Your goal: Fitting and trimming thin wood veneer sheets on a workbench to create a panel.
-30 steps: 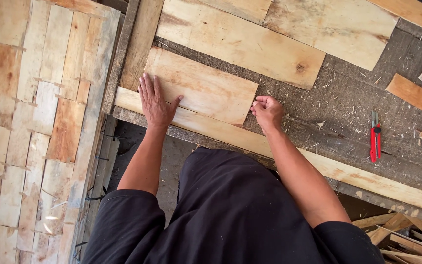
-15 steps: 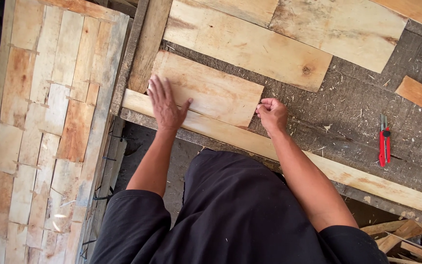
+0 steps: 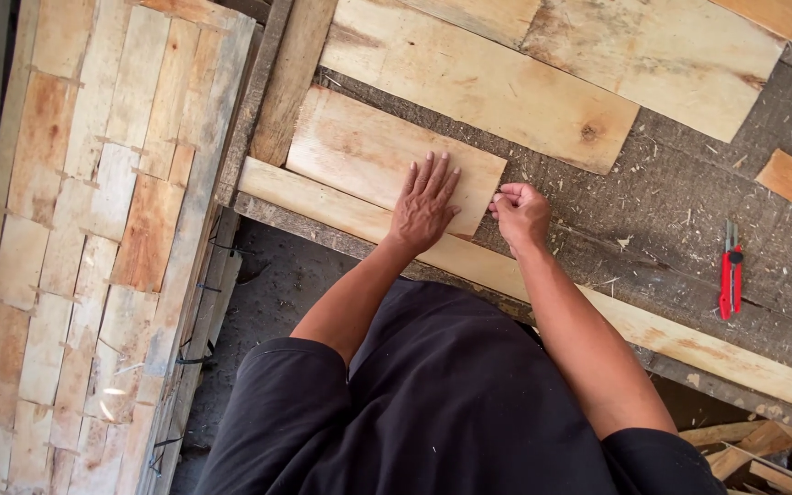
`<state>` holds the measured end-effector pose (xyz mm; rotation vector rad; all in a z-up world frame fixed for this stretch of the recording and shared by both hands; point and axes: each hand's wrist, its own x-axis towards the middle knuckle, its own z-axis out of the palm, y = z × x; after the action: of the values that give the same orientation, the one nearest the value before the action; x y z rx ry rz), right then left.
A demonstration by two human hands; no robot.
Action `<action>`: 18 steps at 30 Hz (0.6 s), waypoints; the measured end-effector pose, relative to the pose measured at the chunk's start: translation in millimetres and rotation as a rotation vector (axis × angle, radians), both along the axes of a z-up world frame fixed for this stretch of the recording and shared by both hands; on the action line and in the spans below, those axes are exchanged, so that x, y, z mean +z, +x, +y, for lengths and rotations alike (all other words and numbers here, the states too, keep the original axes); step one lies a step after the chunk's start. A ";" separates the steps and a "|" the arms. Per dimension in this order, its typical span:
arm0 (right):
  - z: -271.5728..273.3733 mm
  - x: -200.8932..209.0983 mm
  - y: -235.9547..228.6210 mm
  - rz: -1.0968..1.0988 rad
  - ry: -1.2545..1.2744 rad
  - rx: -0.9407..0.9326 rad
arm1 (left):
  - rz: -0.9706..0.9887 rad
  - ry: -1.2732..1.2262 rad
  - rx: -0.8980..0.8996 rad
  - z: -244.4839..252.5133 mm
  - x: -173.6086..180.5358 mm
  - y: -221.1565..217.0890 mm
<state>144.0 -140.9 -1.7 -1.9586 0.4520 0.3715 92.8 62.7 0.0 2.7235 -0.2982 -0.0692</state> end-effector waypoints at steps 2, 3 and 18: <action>-0.2 1.4 -0.8 -0.001 0.002 -0.013 | -0.004 -0.025 -0.005 1.2 -3.4 -0.8; -0.1 2.1 -1.1 -0.001 0.006 -0.020 | -0.008 -0.046 -0.005 2.1 -5.0 -0.8; 0.3 6.7 -2.7 0.094 0.070 -0.140 | -0.025 -0.027 -0.006 -1.9 -5.6 0.5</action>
<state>141.3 -140.6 5.1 -1.8350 0.6250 0.3862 93.3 60.8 -5.5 2.6987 -0.3120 -0.0318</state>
